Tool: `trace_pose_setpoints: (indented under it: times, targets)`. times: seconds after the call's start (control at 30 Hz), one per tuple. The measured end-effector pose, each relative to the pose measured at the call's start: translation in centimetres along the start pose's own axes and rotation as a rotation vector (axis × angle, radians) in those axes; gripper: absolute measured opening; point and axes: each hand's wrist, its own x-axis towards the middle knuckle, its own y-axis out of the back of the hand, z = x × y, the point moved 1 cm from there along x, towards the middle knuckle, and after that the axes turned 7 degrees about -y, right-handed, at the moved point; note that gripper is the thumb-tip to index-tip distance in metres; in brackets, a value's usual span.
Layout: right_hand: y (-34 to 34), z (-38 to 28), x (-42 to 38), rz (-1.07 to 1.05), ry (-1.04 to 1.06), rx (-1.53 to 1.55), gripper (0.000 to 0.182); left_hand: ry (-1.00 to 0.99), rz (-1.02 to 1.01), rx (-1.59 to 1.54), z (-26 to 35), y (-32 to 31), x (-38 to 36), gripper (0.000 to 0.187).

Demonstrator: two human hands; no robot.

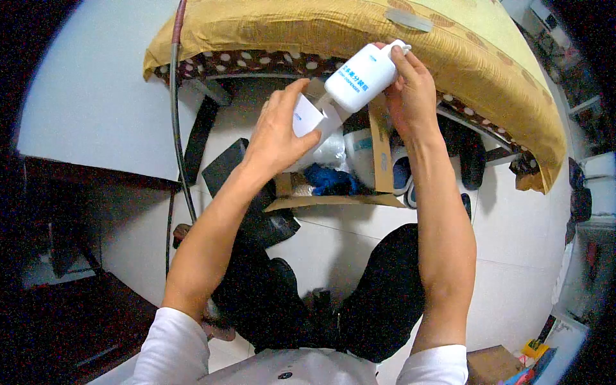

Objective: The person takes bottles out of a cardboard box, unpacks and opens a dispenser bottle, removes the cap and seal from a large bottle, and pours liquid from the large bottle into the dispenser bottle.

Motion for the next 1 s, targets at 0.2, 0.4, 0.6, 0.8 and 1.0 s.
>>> trace_pose_setpoints:
  times: [0.2, 0.4, 0.6, 0.8, 1.0]
  targets:
    - [0.2, 0.4, 0.1, -0.045, -0.010, -0.011, 0.045, 0.015, -0.029, -0.012, -0.4, 0.0, -0.1, 0.076]
    - [0.3, 0.6, 0.6, -0.075, -0.026, -0.004, 0.062, -0.024, -0.038, 0.002, -0.4, -0.3, -0.2, 0.076]
    - [0.0, 0.6, 0.1, -0.077, -0.031, -0.069, 0.062, -0.009, -0.047, -0.030, -0.4, -0.3, -0.4, 0.076]
    - [-0.8, 0.6, 0.0, -0.135, -0.024, -0.045, 0.061, 0.026, -0.095, -0.060, 0.0, -0.3, 0.0, 0.076]
    - [-1.9, 1.0, -0.6, -0.167, 0.033, -0.229, 0.063, 0.040, -0.070, -0.109, 0.0, -0.6, -0.1, 0.076]
